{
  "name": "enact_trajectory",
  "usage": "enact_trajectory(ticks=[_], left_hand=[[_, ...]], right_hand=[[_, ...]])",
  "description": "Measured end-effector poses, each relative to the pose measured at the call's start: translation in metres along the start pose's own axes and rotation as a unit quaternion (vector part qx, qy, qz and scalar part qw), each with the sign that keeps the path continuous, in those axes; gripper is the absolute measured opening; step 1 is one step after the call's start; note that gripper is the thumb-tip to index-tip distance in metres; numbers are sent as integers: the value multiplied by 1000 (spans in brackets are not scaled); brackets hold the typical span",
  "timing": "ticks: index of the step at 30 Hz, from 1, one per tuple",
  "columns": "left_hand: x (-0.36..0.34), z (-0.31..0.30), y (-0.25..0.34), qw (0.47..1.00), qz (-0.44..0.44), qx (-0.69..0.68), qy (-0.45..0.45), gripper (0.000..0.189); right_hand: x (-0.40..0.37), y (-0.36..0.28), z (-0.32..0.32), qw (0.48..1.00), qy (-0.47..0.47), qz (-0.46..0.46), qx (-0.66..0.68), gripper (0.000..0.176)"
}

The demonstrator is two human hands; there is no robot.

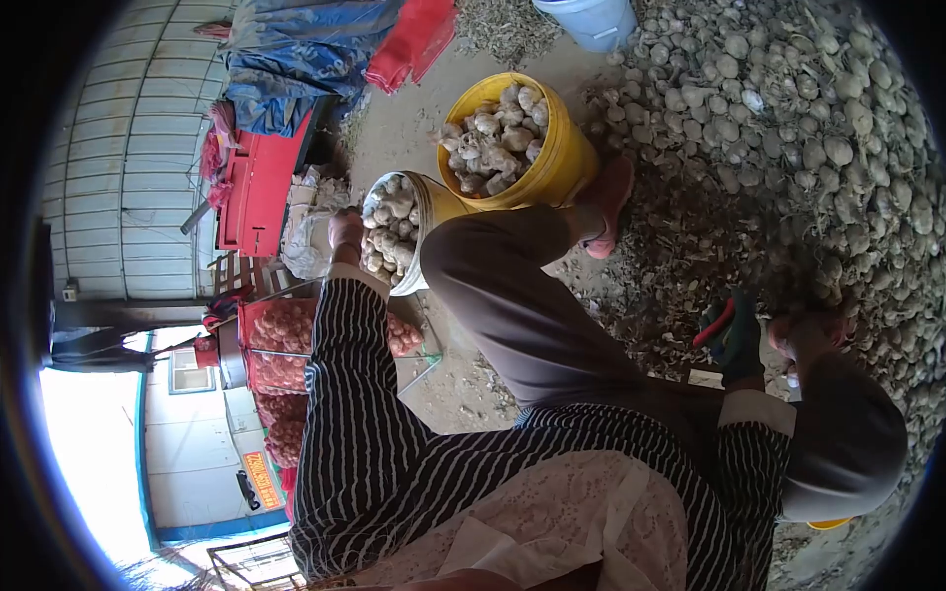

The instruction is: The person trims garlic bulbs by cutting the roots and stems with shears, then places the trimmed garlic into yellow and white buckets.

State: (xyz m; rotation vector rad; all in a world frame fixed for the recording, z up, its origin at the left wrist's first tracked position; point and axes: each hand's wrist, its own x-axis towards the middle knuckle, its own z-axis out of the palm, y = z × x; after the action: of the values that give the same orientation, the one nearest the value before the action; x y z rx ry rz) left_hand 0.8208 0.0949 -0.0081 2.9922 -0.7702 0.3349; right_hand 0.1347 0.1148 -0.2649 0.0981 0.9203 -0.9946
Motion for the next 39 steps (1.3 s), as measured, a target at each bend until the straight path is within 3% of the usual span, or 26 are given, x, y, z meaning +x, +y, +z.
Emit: enact_trajectory(ticks=[1,2,3,4,6,7,9,11,12,13,14,15,16,17,18,20,21,22,24,25,27,28,30,32,34,39], left_hand=[[4,-2,0,992,-86,-88,3,45],[5,1,-2,942,-144,-298,47,44],[41,34,-23,913,-40,-405,32,41],[30,21,-7,862,64,-502,13,39],[-51,-26,55,734,27,-673,-87,34],[-89,-44,82,727,100,-673,-96,31],[-157,-59,127,705,255,-647,-136,28],[-215,-39,161,749,373,-519,-176,29],[-245,4,176,807,426,-405,-57,22],[-291,-10,205,778,530,-307,-139,19],[-321,14,222,740,569,-250,-256,21],[-352,43,238,729,591,-3,-344,29],[-369,128,223,578,771,7,-268,44],[-405,101,244,622,677,173,-355,50],[-409,113,254,614,685,171,-354,50],[-417,148,279,615,572,139,-524,63],[-411,130,304,588,536,109,-596,54],[-413,145,315,583,539,110,-598,54],[-414,188,327,722,501,-122,-461,49],[-413,194,344,718,505,-118,-464,49],[-410,206,388,754,346,-199,-521,54],[-412,223,406,751,347,-197,-525,54],[-421,254,435,767,259,-234,-538,61],[-431,230,463,782,244,-154,-552,72],[-448,230,487,835,294,-86,-457,85],[-460,226,519,826,251,-53,-502,94]], right_hand=[[0,-1,-3,999,-35,-4,23,22],[1,-2,-4,999,-34,-5,27,22],[-6,-6,6,998,4,15,57,22],[-11,-8,14,995,42,34,86,22],[-15,-11,25,997,28,22,71,23],[-16,-15,30,998,13,7,53,23],[1,-11,23,1000,-5,-18,22,25],[-10,-34,22,998,-58,-34,9,28],[-23,-42,36,995,-95,-25,23,30],[-36,-49,43,996,-79,-43,19,30],[-45,-53,49,995,-84,-41,32,31],[-49,-56,52,994,-92,-36,47,33],[-52,-55,47,994,-85,-44,50,33],[-55,-47,37,998,-61,-23,11,33],[-56,-39,26,999,-36,-2,-27,33],[-56,-31,9,999,10,30,-31,31],[-55,-28,9,997,49,34,-58,30],[-51,-27,10,992,85,38,-85,29],[-43,-31,22,995,85,34,-48,28],[-37,-32,26,994,101,19,-47,28],[-17,-33,14,994,99,-2,-56,36],[-16,-38,16,993,105,-2,-54,36],[-12,-42,26,987,122,-35,-96,31],[-14,-49,32,984,132,-39,-115,29],[-8,-45,30,980,139,-38,-135,26],[-3,-51,28,973,95,-48,-204,18]])
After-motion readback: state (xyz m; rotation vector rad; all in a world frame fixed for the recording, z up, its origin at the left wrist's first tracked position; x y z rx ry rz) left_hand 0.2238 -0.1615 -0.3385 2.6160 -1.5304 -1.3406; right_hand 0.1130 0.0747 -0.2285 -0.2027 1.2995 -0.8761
